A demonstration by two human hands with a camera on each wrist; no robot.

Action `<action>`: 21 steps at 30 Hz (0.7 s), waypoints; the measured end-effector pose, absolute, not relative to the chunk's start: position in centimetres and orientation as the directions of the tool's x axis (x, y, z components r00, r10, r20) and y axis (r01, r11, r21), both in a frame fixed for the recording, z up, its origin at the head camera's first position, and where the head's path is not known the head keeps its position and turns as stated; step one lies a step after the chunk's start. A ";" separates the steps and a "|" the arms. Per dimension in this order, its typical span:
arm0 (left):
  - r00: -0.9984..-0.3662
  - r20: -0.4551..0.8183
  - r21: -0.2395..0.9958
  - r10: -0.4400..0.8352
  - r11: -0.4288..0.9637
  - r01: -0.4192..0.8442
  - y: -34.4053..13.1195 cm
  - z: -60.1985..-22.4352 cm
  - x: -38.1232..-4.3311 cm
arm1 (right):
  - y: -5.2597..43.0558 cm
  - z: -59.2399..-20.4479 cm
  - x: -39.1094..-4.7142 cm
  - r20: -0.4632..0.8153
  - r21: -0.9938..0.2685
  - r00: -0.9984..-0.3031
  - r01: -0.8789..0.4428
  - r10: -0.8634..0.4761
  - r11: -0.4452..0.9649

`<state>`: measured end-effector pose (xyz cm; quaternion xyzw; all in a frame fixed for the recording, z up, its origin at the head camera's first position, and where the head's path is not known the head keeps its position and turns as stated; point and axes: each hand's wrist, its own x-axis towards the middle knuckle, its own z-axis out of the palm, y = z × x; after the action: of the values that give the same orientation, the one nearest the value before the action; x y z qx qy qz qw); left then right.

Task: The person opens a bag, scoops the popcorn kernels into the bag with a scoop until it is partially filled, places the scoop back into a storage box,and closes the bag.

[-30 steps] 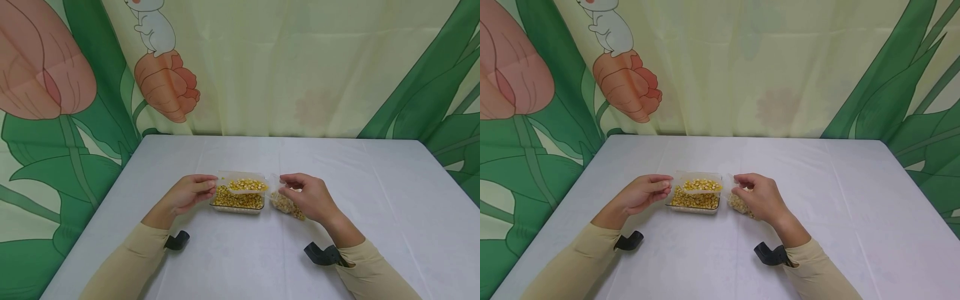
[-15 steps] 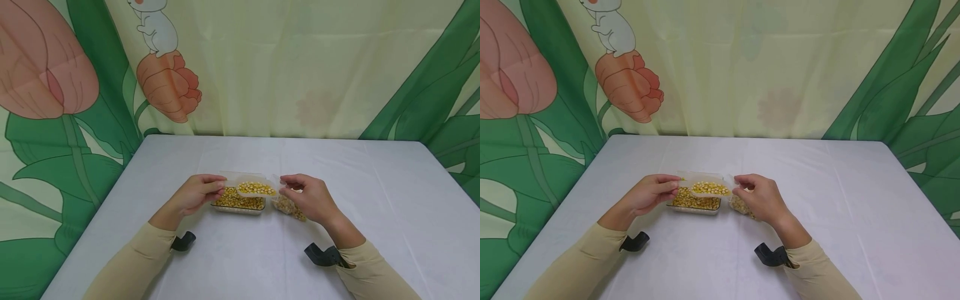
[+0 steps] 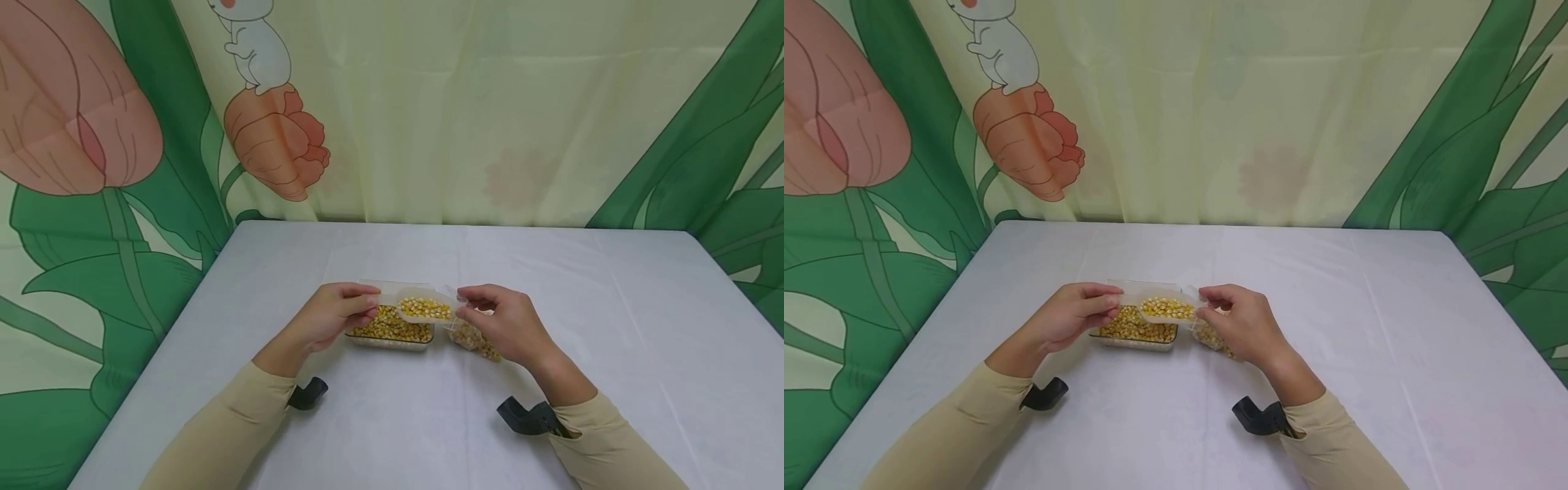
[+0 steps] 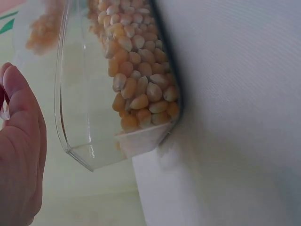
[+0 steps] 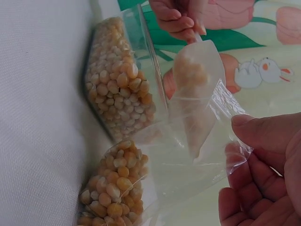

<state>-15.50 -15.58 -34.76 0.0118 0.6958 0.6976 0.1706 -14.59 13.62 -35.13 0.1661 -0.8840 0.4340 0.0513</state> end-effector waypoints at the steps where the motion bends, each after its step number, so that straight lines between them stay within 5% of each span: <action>1: -0.941 -0.218 0.975 0.258 0.027 -0.219 -15.5 -34.7 -15.5 | 13.6 -35.1 -14.6 0.237 -0.750 -0.939 -0.340 -0.250 0.567; 21: -0.942 -0.170 0.985 0.290 0.075 -0.155 -13.7 -33.2 -15.6 | 13.5 -35.2 -14.6 0.241 -0.754 -0.938 -0.342 -0.248 0.560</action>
<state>-15.63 -13.69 -33.20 0.0473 0.7144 0.6785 0.1640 -14.57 13.49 -35.19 0.1675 -0.8817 0.4379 0.0537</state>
